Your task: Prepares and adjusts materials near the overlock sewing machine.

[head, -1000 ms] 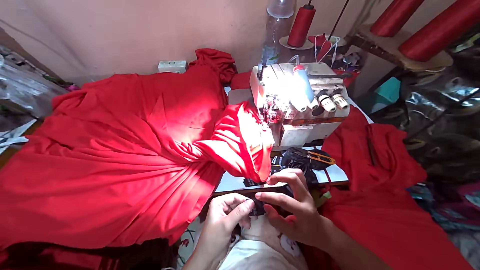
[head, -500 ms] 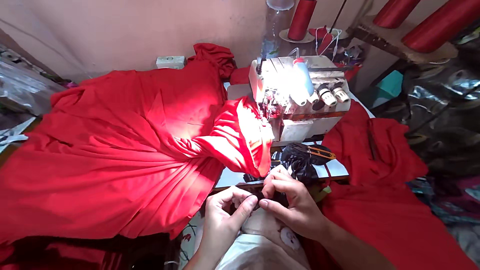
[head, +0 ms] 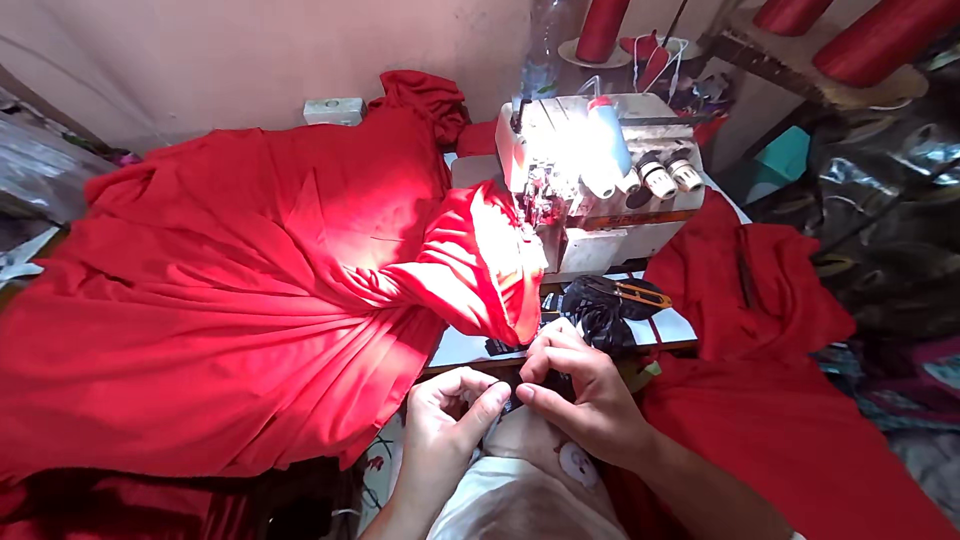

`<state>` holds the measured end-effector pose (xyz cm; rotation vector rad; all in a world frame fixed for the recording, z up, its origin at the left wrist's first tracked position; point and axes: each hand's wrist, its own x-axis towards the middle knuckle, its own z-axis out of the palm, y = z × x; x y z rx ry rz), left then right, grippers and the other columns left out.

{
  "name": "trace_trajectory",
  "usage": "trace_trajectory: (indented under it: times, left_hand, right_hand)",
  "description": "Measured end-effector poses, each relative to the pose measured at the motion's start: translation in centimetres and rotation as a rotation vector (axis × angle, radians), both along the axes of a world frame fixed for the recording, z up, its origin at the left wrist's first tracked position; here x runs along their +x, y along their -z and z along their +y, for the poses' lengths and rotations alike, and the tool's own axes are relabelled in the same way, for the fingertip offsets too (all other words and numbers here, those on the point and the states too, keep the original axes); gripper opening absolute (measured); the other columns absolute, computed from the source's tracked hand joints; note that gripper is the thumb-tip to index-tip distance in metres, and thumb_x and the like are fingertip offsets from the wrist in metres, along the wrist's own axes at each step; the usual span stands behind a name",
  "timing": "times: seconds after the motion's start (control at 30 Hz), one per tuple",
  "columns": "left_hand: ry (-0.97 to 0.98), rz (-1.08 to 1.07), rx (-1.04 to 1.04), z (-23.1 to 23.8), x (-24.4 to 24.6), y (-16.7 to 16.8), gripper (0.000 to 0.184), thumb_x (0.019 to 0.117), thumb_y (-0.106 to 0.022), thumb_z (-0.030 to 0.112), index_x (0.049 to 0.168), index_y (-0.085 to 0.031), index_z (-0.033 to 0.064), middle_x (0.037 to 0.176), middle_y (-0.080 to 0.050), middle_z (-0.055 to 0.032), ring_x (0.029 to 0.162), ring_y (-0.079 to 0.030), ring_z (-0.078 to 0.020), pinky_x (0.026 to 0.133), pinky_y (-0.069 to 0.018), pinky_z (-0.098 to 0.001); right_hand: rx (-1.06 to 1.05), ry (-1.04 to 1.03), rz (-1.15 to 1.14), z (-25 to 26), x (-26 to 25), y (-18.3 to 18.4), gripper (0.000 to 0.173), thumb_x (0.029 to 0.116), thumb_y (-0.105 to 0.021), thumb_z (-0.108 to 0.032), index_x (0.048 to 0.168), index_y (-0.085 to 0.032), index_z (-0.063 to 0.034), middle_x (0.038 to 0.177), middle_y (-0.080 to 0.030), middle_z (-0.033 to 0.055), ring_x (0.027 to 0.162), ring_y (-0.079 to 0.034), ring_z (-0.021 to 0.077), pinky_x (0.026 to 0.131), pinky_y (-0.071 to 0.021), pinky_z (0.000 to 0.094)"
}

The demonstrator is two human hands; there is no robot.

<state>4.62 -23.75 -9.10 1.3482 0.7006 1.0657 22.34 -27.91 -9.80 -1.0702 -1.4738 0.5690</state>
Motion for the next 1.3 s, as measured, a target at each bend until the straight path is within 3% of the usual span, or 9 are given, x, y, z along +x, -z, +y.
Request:
trace_trajectory:
  times: [0.33, 0.5, 0.7, 0.77, 0.83, 0.97, 1.07, 1.2, 1.3]
  left_hand:
    - [-0.029, 0.030, 0.084, -0.5, 0.2, -0.3, 0.004, 0.0862, -0.073, 0.011, 0.083, -0.075, 0.0125, 0.075, -0.070, 0.0108, 0.066, -0.064, 0.0042, 0.064, -0.0541, -0.0129]
    - [0.009, 0.053, 0.155, -1.6, -0.2, -0.4, 0.009, 0.0879, -0.073, 0.023, 0.086, -0.075, 0.0140, 0.077, -0.069, 0.0124, 0.072, -0.063, 0.0051, 0.068, -0.0539, -0.0137]
    - [0.014, 0.095, 0.200, -2.6, -0.2, -1.3, 0.009, 0.0875, -0.072, 0.012, 0.079, -0.072, 0.0108, 0.074, -0.069, 0.0078, 0.068, -0.066, 0.0010, 0.066, -0.0573, -0.0170]
    - [0.024, 0.180, 0.311, -2.6, -0.3, -1.4, 0.012, 0.0862, -0.074, 0.015, 0.076, -0.070, 0.0089, 0.073, -0.065, 0.0072, 0.069, -0.061, 0.0039, 0.064, -0.0525, -0.0128]
    - [-0.002, 0.316, 0.508, -2.4, -0.3, -1.3, 0.015, 0.0843, -0.073, 0.017, 0.074, -0.068, 0.0075, 0.071, -0.064, 0.0049, 0.071, -0.060, 0.0039, 0.067, -0.0488, -0.0119]
    - [-0.029, 0.484, 0.747, -2.1, -0.2, -1.3, 0.015, 0.0834, -0.069, 0.019, 0.072, -0.067, 0.0089, 0.068, -0.064, 0.0015, 0.073, -0.060, -0.0033, 0.071, -0.0460, -0.0183]
    - [0.009, 0.487, 0.805, -1.2, 0.0, -1.3, 0.012, 0.0840, -0.070, 0.020, 0.077, -0.071, 0.0100, 0.072, -0.068, 0.0010, 0.075, -0.062, -0.0045, 0.073, -0.0465, -0.0193]
    - [-0.055, 0.753, 1.236, 1.9, 1.7, -1.1, 0.040, 0.0929, -0.057, 0.048, 0.108, -0.077, 0.0165, 0.104, -0.073, -0.0027, 0.102, -0.065, -0.0178, 0.094, -0.0465, -0.0360]
    - [-0.013, 0.948, 1.506, 4.9, 4.1, -0.5, 0.028, 0.0974, -0.057, 0.027, 0.105, -0.078, 0.0090, 0.106, -0.077, -0.0102, 0.110, -0.070, -0.0308, 0.098, -0.0497, -0.0467]
  right_hand:
    - [0.035, -0.017, 0.011, -0.3, 0.1, -0.1, 0.014, 0.0921, -0.064, -0.020, 0.082, -0.066, -0.0105, 0.081, -0.062, -0.0045, 0.098, -0.054, 0.0029, 0.092, -0.0367, 0.0197]
    - [0.066, -0.015, 0.038, -0.9, -0.1, -0.5, 0.015, 0.0917, -0.064, -0.020, 0.082, -0.067, -0.0098, 0.081, -0.062, -0.0041, 0.098, -0.055, 0.0023, 0.092, -0.0381, 0.0182]
    - [0.178, 0.002, -0.122, -1.3, 0.5, -1.4, 0.015, 0.0897, -0.066, -0.026, 0.087, -0.071, -0.0116, 0.085, -0.064, -0.0015, 0.098, -0.055, 0.0077, 0.092, -0.0386, 0.0221]
    - [0.196, 0.034, -0.270, -1.4, 1.0, -2.0, 0.017, 0.0855, -0.071, -0.031, 0.095, -0.076, -0.0184, 0.095, -0.065, -0.0014, 0.106, -0.054, 0.0117, 0.094, -0.0409, 0.0235]
    - [0.195, 0.019, -0.409, -1.4, 1.5, -2.6, 0.014, 0.0832, -0.071, -0.033, 0.092, -0.077, -0.0237, 0.102, -0.066, -0.0015, 0.112, -0.054, 0.0168, 0.094, -0.0424, 0.0294]
    - [0.179, -0.081, -0.507, -1.6, 2.3, -3.3, 0.007, 0.0853, -0.070, -0.024, 0.082, -0.075, -0.0216, 0.106, -0.068, -0.0001, 0.118, -0.054, 0.0221, 0.098, -0.0425, 0.0348]
    - [0.223, -0.086, -0.468, -1.7, 3.0, -2.6, 0.013, 0.0915, -0.066, -0.022, 0.083, -0.075, -0.0196, 0.106, -0.067, -0.0002, 0.118, -0.052, 0.0192, 0.102, -0.0399, 0.0297]
    - [0.325, 0.156, -0.442, -1.0, 4.5, -1.2, 0.020, 0.1019, -0.057, -0.031, 0.091, -0.071, -0.0217, 0.109, -0.064, -0.0007, 0.121, -0.050, 0.0154, 0.107, -0.0361, 0.0289]
    - [0.406, 0.450, -0.499, 0.9, 6.2, -0.6, 0.018, 0.1030, -0.056, -0.030, 0.096, -0.071, -0.0211, 0.105, -0.064, 0.0012, 0.117, -0.052, 0.0173, 0.106, -0.0349, 0.0309]
